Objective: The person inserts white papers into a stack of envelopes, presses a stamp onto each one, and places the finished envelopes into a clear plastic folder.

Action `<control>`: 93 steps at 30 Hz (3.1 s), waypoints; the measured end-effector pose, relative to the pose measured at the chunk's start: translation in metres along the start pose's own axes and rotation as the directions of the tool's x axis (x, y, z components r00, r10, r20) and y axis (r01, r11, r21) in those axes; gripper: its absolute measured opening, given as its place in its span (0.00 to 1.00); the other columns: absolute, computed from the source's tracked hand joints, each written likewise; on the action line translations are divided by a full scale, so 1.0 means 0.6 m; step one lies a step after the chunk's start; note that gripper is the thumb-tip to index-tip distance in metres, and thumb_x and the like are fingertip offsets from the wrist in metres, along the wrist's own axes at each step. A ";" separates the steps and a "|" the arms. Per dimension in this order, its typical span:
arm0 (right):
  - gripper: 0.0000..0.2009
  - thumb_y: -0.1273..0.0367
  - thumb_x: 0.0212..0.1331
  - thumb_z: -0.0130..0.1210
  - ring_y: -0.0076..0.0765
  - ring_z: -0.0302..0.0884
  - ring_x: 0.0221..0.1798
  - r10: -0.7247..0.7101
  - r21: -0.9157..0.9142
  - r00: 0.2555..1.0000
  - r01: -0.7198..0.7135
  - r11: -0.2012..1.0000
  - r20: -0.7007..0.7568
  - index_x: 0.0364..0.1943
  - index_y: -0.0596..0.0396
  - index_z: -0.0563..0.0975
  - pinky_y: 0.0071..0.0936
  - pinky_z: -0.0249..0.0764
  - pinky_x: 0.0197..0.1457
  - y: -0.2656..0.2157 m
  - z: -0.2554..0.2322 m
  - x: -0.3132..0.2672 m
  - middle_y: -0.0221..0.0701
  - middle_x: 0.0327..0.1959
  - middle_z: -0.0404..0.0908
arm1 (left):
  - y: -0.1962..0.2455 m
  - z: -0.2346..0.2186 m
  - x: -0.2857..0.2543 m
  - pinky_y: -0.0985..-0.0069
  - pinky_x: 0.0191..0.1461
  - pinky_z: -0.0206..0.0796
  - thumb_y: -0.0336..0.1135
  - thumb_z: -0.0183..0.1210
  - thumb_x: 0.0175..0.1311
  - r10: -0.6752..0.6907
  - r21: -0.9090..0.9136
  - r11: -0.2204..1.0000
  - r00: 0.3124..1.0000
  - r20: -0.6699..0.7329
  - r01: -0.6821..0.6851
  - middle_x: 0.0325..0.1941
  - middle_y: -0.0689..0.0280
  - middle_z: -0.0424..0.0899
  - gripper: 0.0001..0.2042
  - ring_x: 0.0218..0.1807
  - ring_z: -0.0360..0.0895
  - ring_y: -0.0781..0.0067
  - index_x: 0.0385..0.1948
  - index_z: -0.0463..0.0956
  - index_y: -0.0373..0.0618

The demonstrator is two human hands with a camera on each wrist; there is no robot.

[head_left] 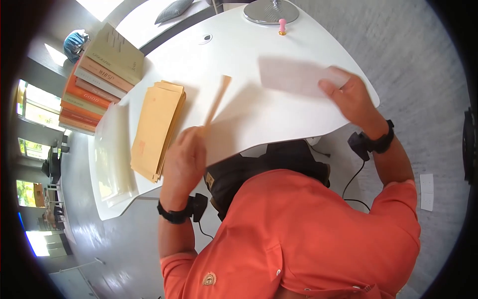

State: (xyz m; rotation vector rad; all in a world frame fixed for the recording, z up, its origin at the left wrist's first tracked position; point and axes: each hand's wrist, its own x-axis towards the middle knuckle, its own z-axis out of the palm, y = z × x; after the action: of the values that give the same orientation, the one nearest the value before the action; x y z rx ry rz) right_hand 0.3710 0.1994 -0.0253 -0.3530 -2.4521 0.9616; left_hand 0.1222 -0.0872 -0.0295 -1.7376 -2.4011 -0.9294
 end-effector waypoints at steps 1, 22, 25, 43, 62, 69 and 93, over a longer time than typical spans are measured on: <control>0.13 0.69 0.68 0.58 0.27 0.81 0.47 0.150 0.233 0.983 -0.123 0.965 -0.104 0.51 0.62 0.80 0.29 0.77 0.51 0.000 -0.003 0.010 0.33 0.43 0.85 | -0.002 0.011 -0.005 0.59 0.48 0.76 0.27 0.60 0.63 -0.035 -0.056 0.998 0.997 0.067 0.038 0.49 0.50 0.83 0.12 0.45 0.81 0.43 0.46 0.78 0.36; 0.20 0.74 0.64 0.54 0.24 0.77 0.53 0.369 0.295 0.897 -0.431 0.853 0.243 0.60 0.63 0.72 0.28 0.72 0.60 0.027 0.028 0.029 0.33 0.51 0.82 | 0.011 0.055 0.056 0.50 0.66 0.60 0.43 0.82 0.29 -0.002 0.160 0.985 0.908 0.420 -0.072 0.68 0.49 0.67 0.32 0.68 0.64 0.43 0.37 0.72 0.41; 0.22 0.71 0.61 0.56 0.26 0.77 0.48 0.354 0.365 0.880 -0.458 0.811 0.318 0.60 0.65 0.73 0.28 0.74 0.56 0.041 0.031 0.027 0.33 0.48 0.82 | 0.009 0.058 0.056 0.50 0.65 0.60 0.47 0.82 0.29 -0.021 0.173 0.984 0.918 0.396 -0.053 0.65 0.52 0.68 0.35 0.65 0.66 0.44 0.39 0.71 0.41; 0.14 0.72 0.68 0.57 0.18 0.77 0.43 0.332 0.694 0.895 -0.442 0.569 0.298 0.55 0.63 0.74 0.20 0.75 0.45 0.020 0.074 0.095 0.29 0.44 0.82 | -0.006 0.061 0.074 0.49 0.67 0.59 0.59 0.79 0.34 0.036 0.029 0.999 0.967 0.251 -0.045 0.67 0.47 0.65 0.43 0.65 0.66 0.40 0.50 0.70 0.40; 0.08 0.74 0.58 0.64 0.18 0.61 0.20 -0.055 0.159 0.990 0.034 0.987 0.130 0.38 0.55 0.75 0.21 0.62 0.25 -0.052 0.118 0.197 0.23 0.27 0.78 | -0.012 -0.007 0.075 0.53 0.66 0.60 0.52 0.81 0.33 0.001 0.148 0.989 1.000 0.002 -0.001 0.64 0.50 0.67 0.41 0.64 0.66 0.44 0.50 0.71 0.43; 0.05 0.76 0.64 0.59 0.12 0.58 0.23 -0.094 0.266 0.976 0.040 0.963 0.197 0.41 0.56 0.76 0.17 0.59 0.27 -0.070 0.159 0.233 0.20 0.26 0.74 | -0.038 -0.020 0.059 0.52 0.67 0.59 0.52 0.80 0.35 -0.062 0.171 0.983 0.997 -0.048 0.070 0.63 0.49 0.68 0.40 0.64 0.66 0.45 0.50 0.71 0.43; 0.42 0.42 0.60 0.61 0.51 0.77 0.60 -0.100 0.056 0.914 0.085 0.995 0.394 0.63 0.68 0.70 0.41 0.74 0.63 -0.060 0.339 0.414 0.57 0.59 0.75 | -0.141 -0.130 -0.206 0.82 0.39 0.65 0.31 0.63 0.69 -0.728 -0.370 0.672 0.480 -0.489 0.641 0.33 0.69 0.78 0.07 0.33 0.72 0.83 0.37 0.75 0.39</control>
State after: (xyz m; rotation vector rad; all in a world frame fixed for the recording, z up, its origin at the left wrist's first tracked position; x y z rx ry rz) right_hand 0.0515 0.1575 -0.0460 -0.0244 -2.7763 1.1275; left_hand 0.0704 -0.2470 -0.0478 -0.2289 -2.5387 -1.4576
